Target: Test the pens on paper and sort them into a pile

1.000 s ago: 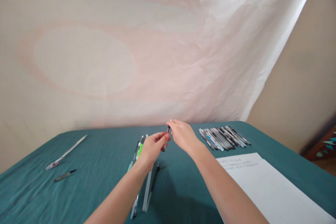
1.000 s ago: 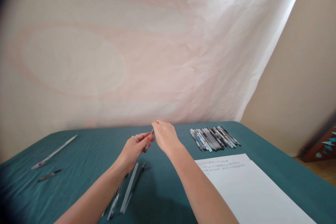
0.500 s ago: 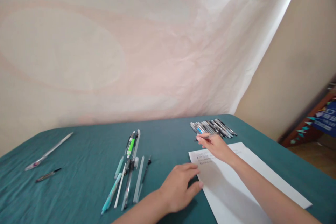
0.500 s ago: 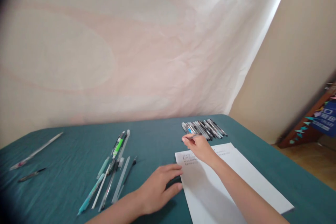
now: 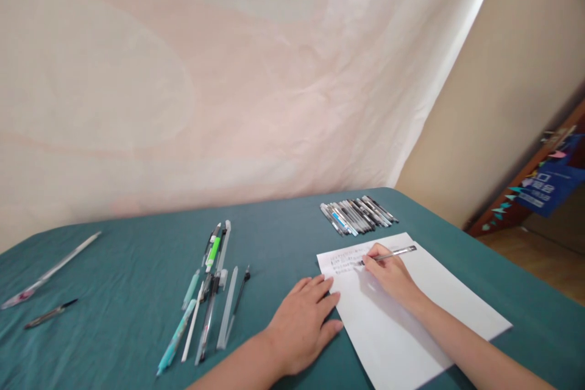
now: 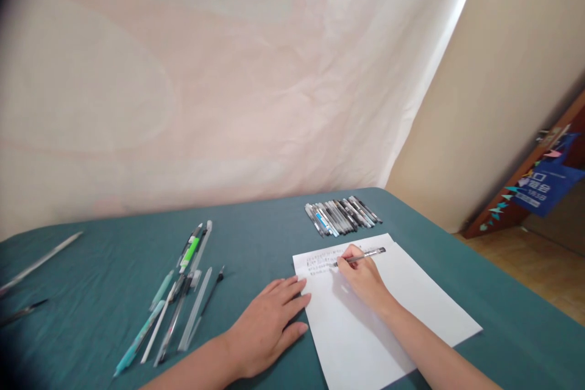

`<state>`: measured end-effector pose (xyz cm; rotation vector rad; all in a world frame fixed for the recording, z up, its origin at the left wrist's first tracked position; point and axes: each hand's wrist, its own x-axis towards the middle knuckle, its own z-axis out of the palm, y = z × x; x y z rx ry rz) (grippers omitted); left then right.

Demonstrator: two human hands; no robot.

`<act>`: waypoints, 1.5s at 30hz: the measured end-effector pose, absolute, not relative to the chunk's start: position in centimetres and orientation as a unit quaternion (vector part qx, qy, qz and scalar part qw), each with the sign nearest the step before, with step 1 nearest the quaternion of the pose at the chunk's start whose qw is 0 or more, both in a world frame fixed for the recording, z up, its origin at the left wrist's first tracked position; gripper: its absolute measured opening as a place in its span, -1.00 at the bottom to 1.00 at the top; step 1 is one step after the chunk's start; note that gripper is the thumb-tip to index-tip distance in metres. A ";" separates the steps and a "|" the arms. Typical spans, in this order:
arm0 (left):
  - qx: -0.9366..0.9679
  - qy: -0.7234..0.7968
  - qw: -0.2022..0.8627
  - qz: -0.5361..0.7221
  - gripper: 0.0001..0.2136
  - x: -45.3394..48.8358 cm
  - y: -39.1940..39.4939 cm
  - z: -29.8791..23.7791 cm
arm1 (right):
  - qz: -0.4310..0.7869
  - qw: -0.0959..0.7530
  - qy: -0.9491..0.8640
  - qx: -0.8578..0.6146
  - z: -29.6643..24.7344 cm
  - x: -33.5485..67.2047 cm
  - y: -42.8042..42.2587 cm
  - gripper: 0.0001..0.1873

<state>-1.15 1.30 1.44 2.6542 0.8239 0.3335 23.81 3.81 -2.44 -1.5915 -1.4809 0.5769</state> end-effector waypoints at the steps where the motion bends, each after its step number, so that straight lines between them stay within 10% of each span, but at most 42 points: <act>1: 0.935 0.290 0.167 0.117 -0.57 -1.1 1.3 1.4 | 0.215 0.428 -0.597 -0.644 -2.5 23.9 3.8 -0.82; 45: 0.935 0.292 0.157 0.121 -0.58 -1.1 1.4 1.3 | 0.187 0.419 -0.621 -0.635 -2.5 24.5 3.9 -0.84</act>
